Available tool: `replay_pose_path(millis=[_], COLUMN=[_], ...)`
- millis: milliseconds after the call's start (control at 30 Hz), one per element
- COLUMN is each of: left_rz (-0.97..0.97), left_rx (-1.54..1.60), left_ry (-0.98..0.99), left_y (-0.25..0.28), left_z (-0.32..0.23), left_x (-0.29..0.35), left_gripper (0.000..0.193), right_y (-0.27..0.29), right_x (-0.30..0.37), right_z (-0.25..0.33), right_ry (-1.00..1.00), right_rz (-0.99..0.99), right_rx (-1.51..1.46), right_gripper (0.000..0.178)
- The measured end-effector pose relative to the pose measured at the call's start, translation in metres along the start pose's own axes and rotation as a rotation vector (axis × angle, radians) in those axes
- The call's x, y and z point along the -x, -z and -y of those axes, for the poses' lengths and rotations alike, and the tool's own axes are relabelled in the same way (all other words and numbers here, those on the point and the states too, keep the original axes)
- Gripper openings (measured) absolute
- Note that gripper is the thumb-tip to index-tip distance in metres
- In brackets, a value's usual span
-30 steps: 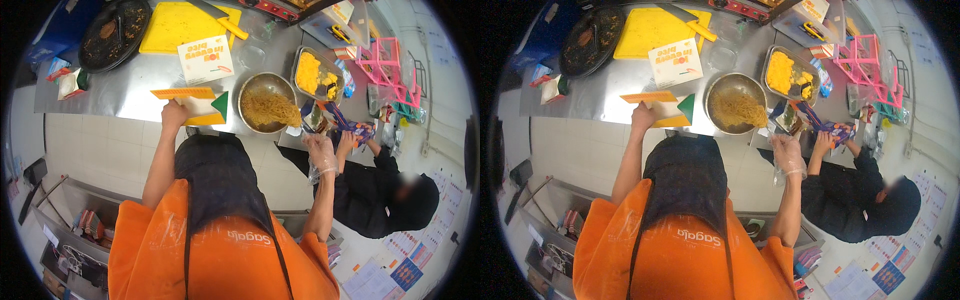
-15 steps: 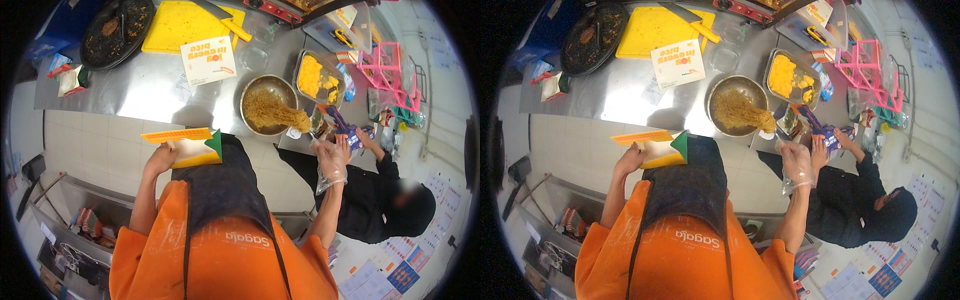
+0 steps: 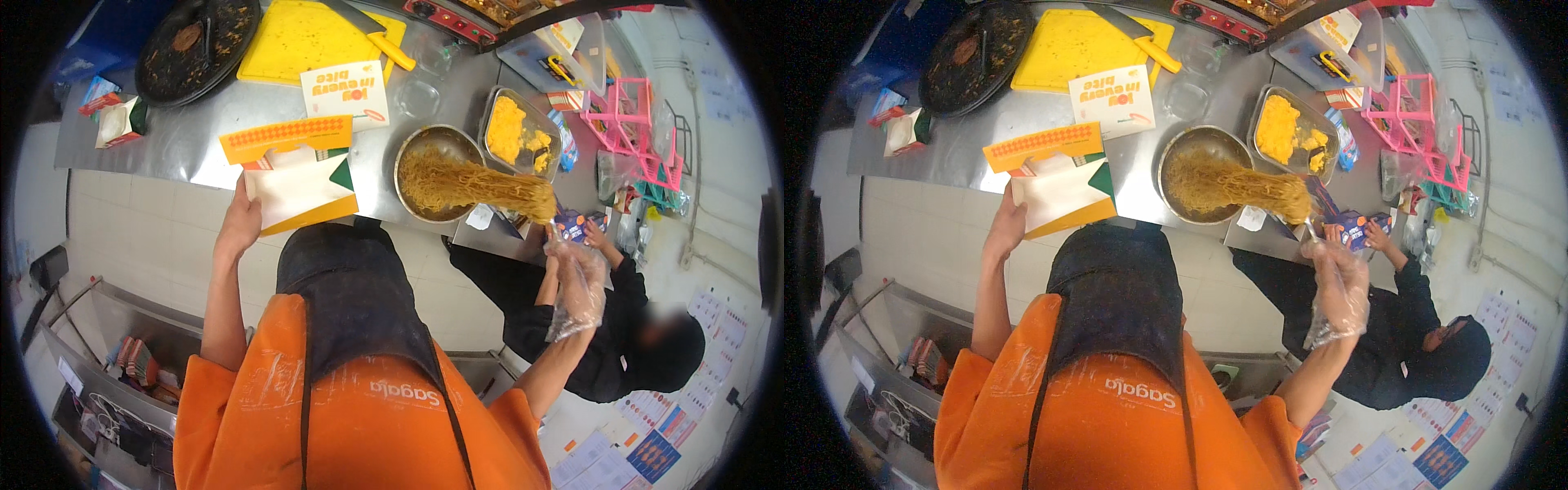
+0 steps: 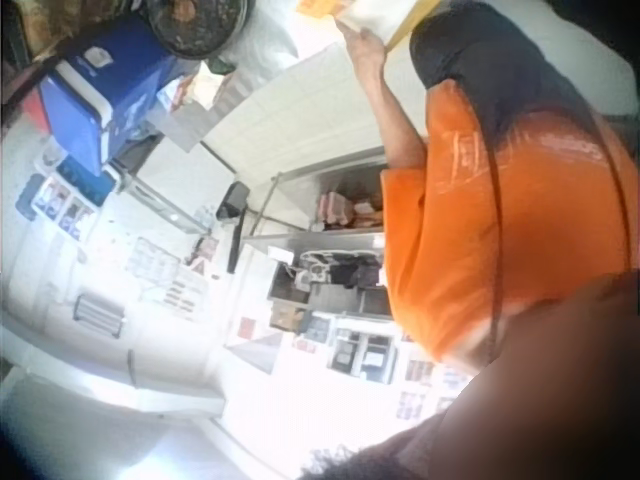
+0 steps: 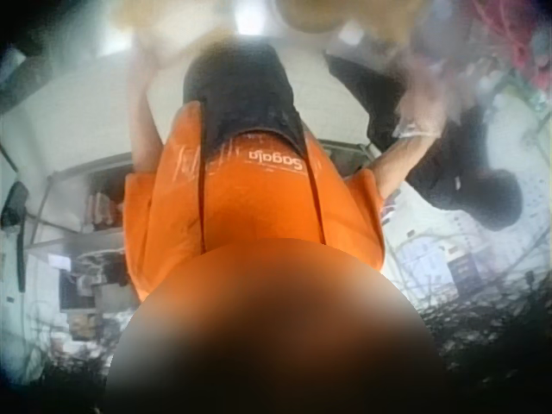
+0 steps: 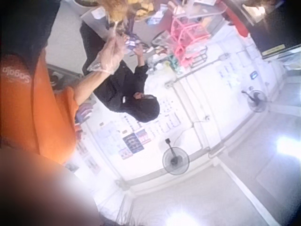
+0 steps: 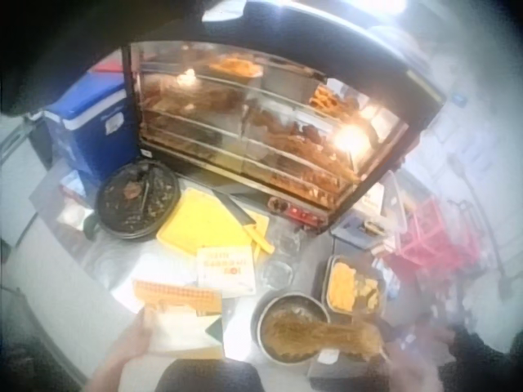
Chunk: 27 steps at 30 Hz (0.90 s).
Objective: The person assembles food orders in a commercial kitchen. They scoop noodles into paper containers, add fried chicken pieces, and include scrambled eggs and a sauce packet, then seal the containers.
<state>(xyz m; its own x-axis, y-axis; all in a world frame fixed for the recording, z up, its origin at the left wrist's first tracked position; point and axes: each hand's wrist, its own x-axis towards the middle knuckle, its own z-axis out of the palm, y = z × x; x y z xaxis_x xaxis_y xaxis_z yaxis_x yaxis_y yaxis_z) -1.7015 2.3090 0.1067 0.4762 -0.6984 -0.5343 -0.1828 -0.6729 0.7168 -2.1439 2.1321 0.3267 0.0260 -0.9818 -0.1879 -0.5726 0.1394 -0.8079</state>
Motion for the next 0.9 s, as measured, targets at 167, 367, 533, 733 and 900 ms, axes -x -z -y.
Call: replay_pose_path(millis=[167,367,533,733,900], left_rz=[-0.04,-0.134,-0.172,-0.174,-0.189], left_rx=[0.047,0.088,0.062,0.069,0.057], left_ry=[0.032,0.063,0.032,-0.031,0.016], left_y=[0.019,0.028,0.028,0.017,0.0], left_z=[-0.012,-0.017,-0.016,-0.025,-0.049], left_x=[0.0,0.009,0.006,-0.008,-0.024], left_gripper=[0.061,0.06,0.057,0.053,0.054], right_y=[0.013,0.033,0.052,0.076,0.084], right_x=[0.02,0.028,0.031,0.024,0.027], right_z=[0.034,0.057,0.082,0.104,0.115], right_ry=[0.073,0.264,0.289,0.277,0.235], right_rz=[-0.215,-0.471,-0.478,-0.432,-0.282], right_rx=[-0.037,0.106,0.133,0.162,0.109], right_gripper=[0.014,0.016,0.018,0.02,0.022])
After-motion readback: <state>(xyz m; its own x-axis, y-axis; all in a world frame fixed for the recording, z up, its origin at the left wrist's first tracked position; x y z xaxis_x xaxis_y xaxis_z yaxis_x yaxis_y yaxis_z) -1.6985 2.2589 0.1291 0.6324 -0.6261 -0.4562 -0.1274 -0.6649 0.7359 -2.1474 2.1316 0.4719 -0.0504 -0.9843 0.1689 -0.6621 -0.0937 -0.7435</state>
